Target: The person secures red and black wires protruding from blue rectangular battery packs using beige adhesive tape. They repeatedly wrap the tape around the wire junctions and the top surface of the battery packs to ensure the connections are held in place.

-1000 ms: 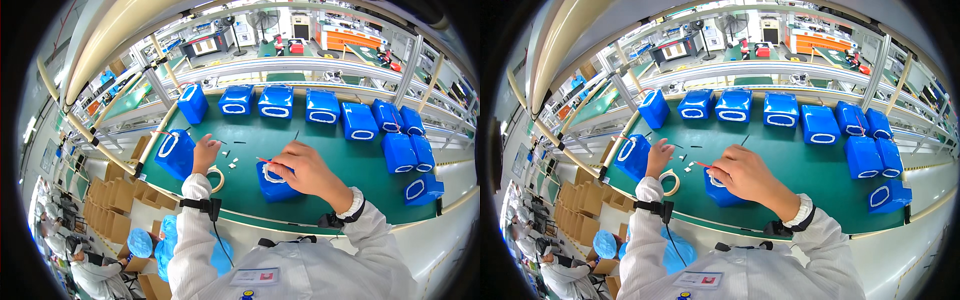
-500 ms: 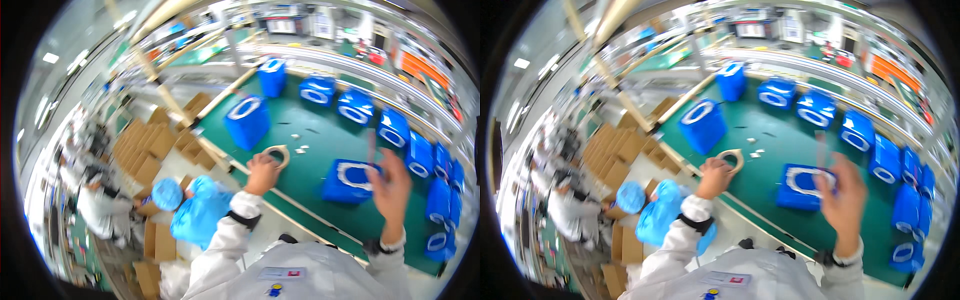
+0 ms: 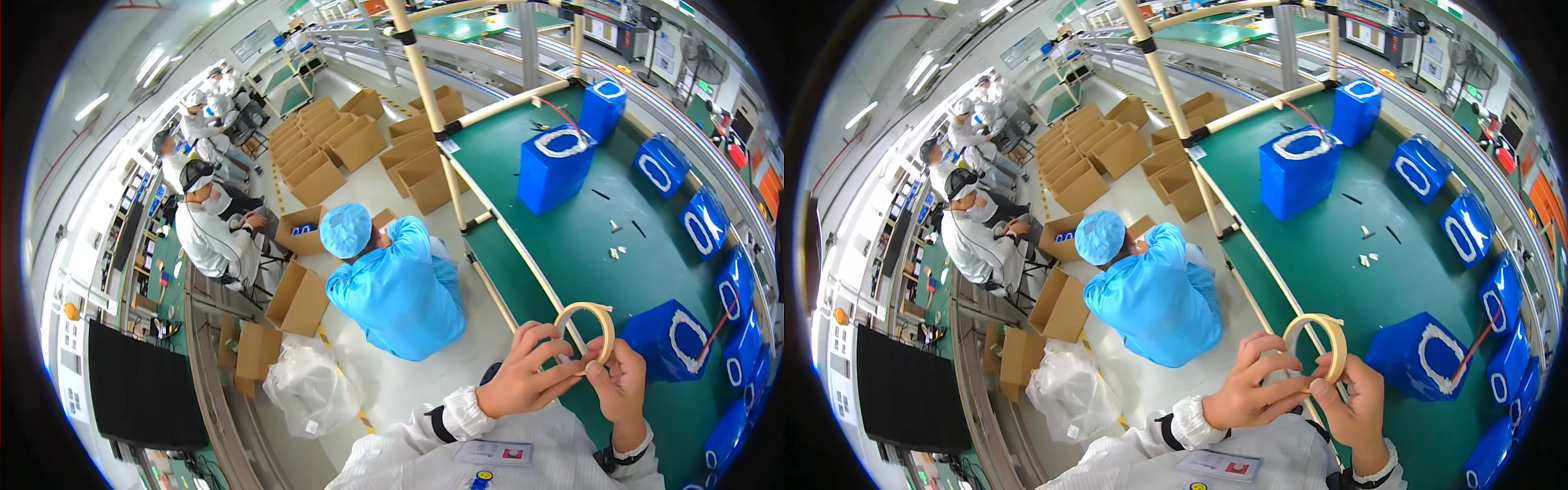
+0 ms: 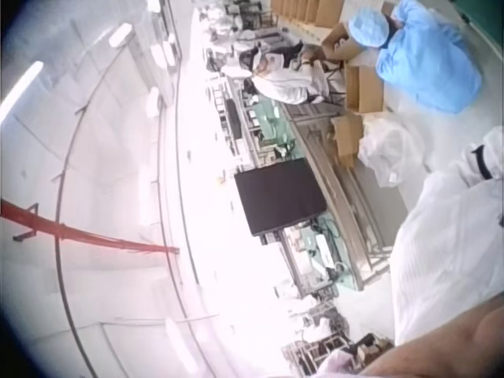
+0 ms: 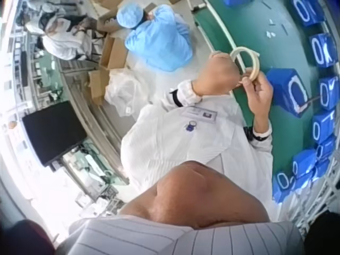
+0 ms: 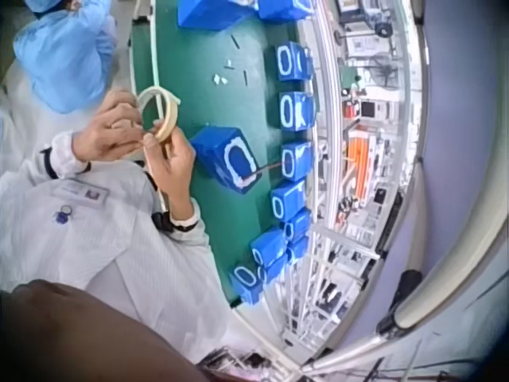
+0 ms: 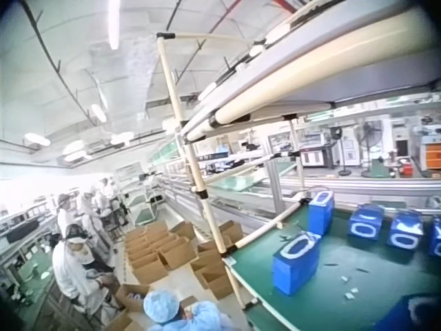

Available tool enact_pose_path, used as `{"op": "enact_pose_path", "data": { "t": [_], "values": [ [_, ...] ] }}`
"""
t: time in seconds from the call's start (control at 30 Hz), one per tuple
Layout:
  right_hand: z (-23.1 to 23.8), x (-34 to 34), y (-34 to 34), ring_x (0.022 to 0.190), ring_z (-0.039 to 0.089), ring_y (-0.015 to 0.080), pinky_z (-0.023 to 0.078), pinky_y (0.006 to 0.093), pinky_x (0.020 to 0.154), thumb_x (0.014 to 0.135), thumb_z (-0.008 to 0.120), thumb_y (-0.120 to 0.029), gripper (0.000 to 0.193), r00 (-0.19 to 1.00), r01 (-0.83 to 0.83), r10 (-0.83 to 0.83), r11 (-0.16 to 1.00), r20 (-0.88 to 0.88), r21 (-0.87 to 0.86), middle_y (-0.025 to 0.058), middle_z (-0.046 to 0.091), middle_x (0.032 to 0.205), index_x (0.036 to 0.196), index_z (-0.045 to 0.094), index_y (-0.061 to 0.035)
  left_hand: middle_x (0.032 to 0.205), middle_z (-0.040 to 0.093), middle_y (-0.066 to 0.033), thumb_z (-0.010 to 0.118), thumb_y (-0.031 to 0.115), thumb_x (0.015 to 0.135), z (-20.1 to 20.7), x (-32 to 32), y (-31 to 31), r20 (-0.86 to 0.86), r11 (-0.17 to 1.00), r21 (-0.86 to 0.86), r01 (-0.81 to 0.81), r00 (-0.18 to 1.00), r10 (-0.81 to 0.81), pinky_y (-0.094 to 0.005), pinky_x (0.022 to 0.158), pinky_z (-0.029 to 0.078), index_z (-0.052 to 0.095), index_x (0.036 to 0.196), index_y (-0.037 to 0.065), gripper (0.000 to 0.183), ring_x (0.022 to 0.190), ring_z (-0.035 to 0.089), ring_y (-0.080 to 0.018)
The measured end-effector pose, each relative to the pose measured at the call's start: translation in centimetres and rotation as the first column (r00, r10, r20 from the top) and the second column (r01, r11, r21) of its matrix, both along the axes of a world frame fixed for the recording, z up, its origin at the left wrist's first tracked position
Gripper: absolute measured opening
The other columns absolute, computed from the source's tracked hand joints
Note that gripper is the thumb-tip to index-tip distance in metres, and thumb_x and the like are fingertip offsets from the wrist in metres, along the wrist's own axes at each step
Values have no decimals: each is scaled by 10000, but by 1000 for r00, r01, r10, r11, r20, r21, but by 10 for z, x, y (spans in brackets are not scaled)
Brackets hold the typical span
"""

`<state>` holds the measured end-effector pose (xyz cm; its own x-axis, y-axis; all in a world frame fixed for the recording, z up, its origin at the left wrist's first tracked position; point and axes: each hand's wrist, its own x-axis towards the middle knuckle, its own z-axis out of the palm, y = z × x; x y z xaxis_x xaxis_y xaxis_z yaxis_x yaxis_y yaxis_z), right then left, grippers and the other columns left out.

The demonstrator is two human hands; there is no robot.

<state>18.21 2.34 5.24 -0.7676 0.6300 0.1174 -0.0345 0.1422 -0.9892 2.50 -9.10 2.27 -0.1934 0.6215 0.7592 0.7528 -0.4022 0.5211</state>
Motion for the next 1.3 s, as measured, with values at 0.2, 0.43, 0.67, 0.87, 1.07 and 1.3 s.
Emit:
{"op": "enact_pose_path", "data": {
  "t": [0.2,0.43,0.67,0.87,1.07,1.3],
  "values": [
    [5,-9,6,761,617,118,497,239,653,965,675,-228,358,994,-104,97,979,-46,-173,119,687,916,1154,573,60,1175,632,-125,617,162,963,-19,-32,-22,834,961,-155,228,551,4,-403,986,444,616,1265,1,342,1100,585,-260],
    [-19,-30,2,837,652,163,538,278,704,969,665,-214,394,980,-197,196,877,-48,-438,169,689,980,1212,554,74,1054,670,-67,565,263,1032,-34,-54,-34,977,733,98,673,74,-199,-335,929,478,624,1248,-27,367,1015,616,-164],
    [-28,-55,3,856,618,242,512,378,771,764,772,-107,461,995,67,-83,962,48,264,156,654,1029,1166,601,38,1124,651,-156,657,149,968,-39,-75,-28,985,773,120,623,20,-169,-408,955,511,650,1163,-61,287,1070,633,-263],
    [-1,-84,2,898,605,329,493,421,813,686,855,-163,431,982,85,-174,739,68,668,133,654,997,1029,651,-1,1375,450,-146,559,33,1003,-15,-68,6,915,750,79,657,250,-316,-330,958,501,551,1353,-51,359,1146,579,-227],
    [12,-62,7,788,646,224,514,334,691,817,780,-62,228,971,218,-239,904,12,368,128,688,925,976,640,21,1160,615,-167,573,0,957,22,-79,5,812,817,-151,557,541,-218,-342,851,539,640,1229,-68,288,1023,648,-233],
    [19,-42,17,672,610,160,526,365,694,1004,599,-104,117,910,-134,-101,847,-403,-514,55,602,755,1005,571,10,1016,679,-134,631,60,954,30,-89,20,701,894,-215,392,700,-138,-322,766,534,694,1036,-62,161,898,655,-183]
  ]
}}
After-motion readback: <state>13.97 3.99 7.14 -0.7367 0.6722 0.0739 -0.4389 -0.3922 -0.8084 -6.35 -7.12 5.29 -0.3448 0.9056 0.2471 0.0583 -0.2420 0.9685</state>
